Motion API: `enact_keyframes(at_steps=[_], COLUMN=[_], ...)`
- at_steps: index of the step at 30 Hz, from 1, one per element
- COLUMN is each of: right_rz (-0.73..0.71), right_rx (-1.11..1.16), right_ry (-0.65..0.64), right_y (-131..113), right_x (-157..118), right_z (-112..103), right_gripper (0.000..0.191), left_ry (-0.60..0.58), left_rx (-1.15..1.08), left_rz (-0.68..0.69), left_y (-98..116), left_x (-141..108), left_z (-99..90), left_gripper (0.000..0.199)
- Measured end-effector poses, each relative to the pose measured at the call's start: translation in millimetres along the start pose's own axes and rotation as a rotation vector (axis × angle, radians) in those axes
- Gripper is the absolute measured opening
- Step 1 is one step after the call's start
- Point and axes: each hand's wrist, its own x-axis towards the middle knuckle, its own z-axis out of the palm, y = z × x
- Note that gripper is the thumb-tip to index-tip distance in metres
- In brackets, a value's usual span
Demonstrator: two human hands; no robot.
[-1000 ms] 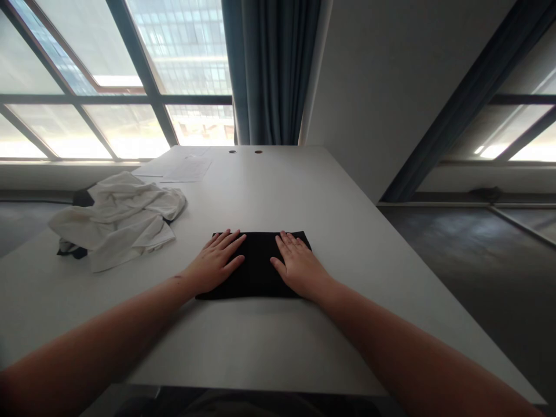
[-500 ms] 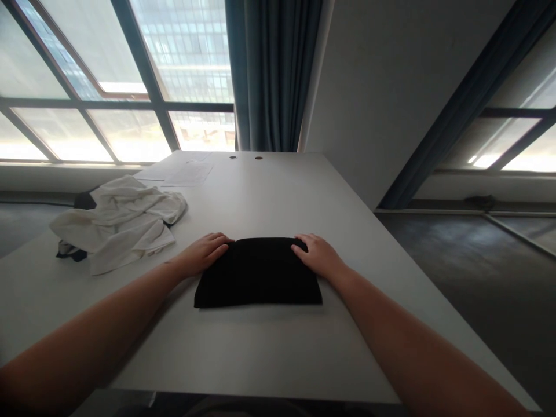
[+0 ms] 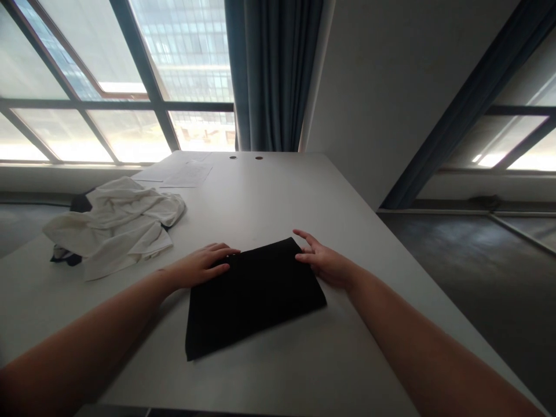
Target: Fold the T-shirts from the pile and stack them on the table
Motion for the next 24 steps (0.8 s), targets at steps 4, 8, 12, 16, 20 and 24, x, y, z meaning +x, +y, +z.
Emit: enact_keyframes(at_steps=[4, 8, 12, 16, 20, 24], right_rz=[0.092, 0.089, 0.047, -0.031, -0.065, 0.021], right_rx=[-0.034, -0.171, -0.239, -0.167, -0.251, -0.325], right_ry=[-0.229, -0.329, -0.194, -0.111, -0.095, -0.141], right_y=[-4, 0, 9, 14, 12, 7], right_x=[-10, -9, 3, 15, 19, 15], right_z=[-16, -18, -16, -26, -36, -32], right_gripper=[0.102, 0.091, 0.079, 0.085, 0.071, 0.061], left_ry=[-0.010, -0.002, 0.011, 0.047, 0.071, 0.065], left_rx=[-0.103, -0.107, -0.105, -0.098, -0.086, -0.069], left_rz=[0.033, 0.028, 0.036, 0.000, -0.021, -0.034], left_y=[-7, -9, -9, -9, -9, -7], left_x=[3, 4, 3, 3, 4, 3], left_z=[1.0, 2.4, 2.9, 5.2, 7.4, 6.8], left_gripper=[0.046, 0.043, 0.043, 0.043, 0.043, 0.041])
